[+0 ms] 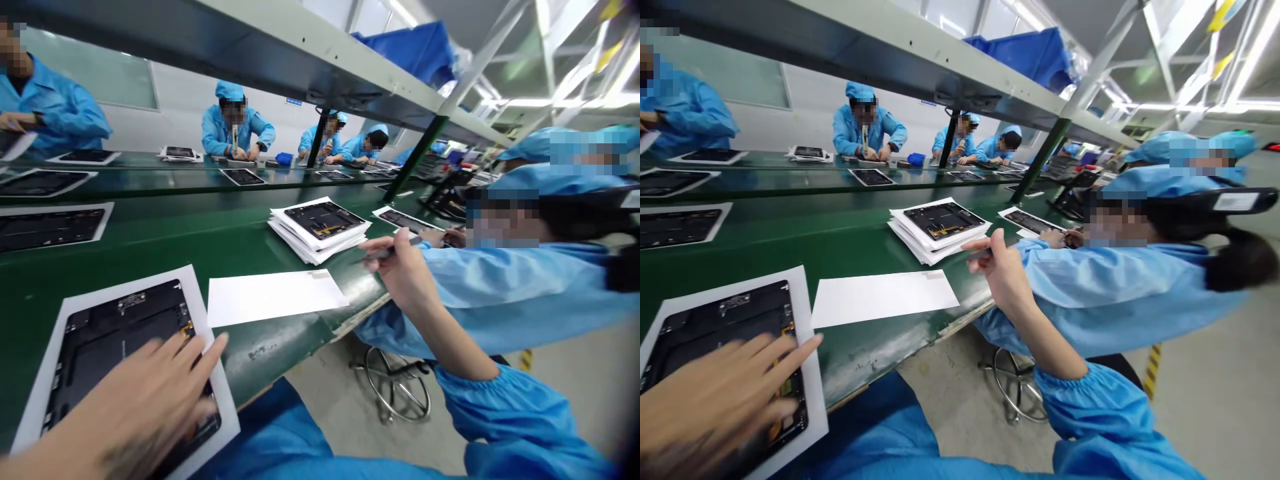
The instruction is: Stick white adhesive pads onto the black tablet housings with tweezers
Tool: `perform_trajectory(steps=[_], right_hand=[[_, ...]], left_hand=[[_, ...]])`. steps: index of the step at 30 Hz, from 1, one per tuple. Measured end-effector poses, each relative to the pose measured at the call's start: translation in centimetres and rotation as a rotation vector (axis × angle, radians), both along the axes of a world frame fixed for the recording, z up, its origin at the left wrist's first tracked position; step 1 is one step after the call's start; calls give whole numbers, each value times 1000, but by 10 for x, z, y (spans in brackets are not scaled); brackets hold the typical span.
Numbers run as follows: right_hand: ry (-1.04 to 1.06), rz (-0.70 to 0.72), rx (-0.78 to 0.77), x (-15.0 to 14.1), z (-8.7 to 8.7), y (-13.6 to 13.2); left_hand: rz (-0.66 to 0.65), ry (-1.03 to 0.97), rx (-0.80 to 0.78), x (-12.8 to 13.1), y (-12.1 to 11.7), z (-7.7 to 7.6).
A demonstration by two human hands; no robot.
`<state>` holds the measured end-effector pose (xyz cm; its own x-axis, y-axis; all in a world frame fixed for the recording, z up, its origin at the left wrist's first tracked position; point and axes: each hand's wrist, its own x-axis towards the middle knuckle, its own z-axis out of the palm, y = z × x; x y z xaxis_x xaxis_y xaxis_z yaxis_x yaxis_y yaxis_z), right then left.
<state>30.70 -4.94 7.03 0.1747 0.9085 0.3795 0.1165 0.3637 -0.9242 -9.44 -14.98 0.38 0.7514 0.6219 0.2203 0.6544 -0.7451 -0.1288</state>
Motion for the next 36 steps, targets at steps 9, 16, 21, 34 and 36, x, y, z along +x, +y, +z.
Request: perform_trajectory(steps=[9,16,21,34,36], right_hand=[[-5,60,-102,4,-32,7],[-211,176,-368,30,-50,8],[-271,216,-419,32,-54,15],[-276,271,-555,27,-41,26],[-264,256,-551,27,-40,26]], left_hand=[[-325,18,-402,157,137,1],[-508,89,-175,165,145,9],[-635,16,-285,184,177,6],[-639,-23,-477,179,182,4],[-641,-27,-471,180,182,4]])
